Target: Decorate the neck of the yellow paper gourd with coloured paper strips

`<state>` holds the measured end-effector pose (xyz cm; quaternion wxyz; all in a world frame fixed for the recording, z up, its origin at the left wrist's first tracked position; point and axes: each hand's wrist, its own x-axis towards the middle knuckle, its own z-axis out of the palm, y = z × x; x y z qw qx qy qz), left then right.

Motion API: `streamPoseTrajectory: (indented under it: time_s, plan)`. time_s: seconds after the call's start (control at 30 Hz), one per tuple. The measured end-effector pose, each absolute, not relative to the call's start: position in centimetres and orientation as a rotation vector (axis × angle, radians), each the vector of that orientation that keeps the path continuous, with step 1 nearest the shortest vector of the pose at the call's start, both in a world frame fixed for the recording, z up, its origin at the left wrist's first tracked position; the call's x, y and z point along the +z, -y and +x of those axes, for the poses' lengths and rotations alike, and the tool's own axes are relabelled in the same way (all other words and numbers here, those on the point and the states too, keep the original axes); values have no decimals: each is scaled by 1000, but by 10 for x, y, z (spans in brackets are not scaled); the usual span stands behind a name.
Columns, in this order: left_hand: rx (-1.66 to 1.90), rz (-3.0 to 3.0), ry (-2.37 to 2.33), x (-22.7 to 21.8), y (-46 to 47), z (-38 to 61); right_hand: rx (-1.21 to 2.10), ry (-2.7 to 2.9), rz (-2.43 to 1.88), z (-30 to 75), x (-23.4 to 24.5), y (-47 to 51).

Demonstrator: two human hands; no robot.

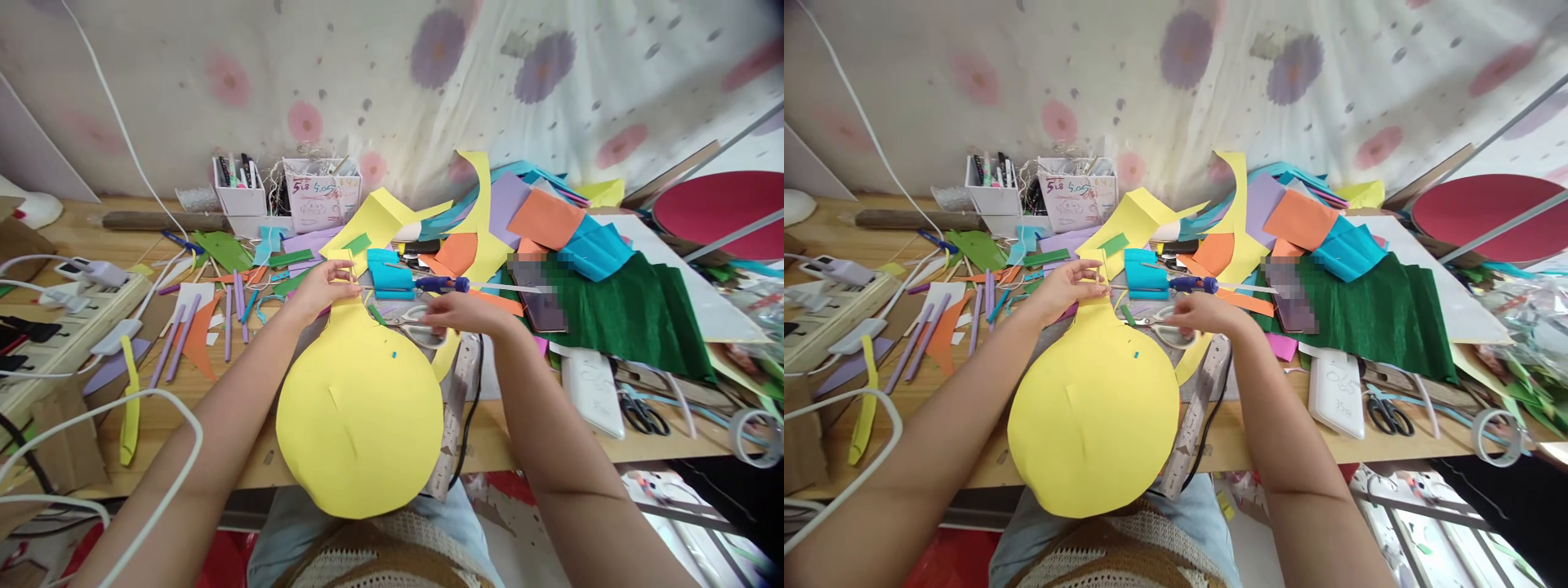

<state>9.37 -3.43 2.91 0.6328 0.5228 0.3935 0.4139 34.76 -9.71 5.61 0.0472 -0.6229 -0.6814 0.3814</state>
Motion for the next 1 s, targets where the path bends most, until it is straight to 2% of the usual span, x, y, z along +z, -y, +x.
streamPoseTrajectory:
  time_s: [0.13, 0.23, 0.4, 0.73, 1.0]
  plan:
    - [939, 1210, -855, 24, 32, 96, 585, 1963, -2402, 389, 52, 107]
    - [934, 1225, -846, 20, 31, 98, 363, 1842, -2301, 395, 40, 99]
    - [926, 1313, -853, 19, 32, 100, 563, 1722, -2089, 382, 33, 83]
    - [874, 1473, -851, 16, 39, 104, 927, 1456, -1398, 375, 61, 80]
    - [888, 1496, -849, 4, 36, 106, 1102, 1768, -1410, 360, 46, 76]
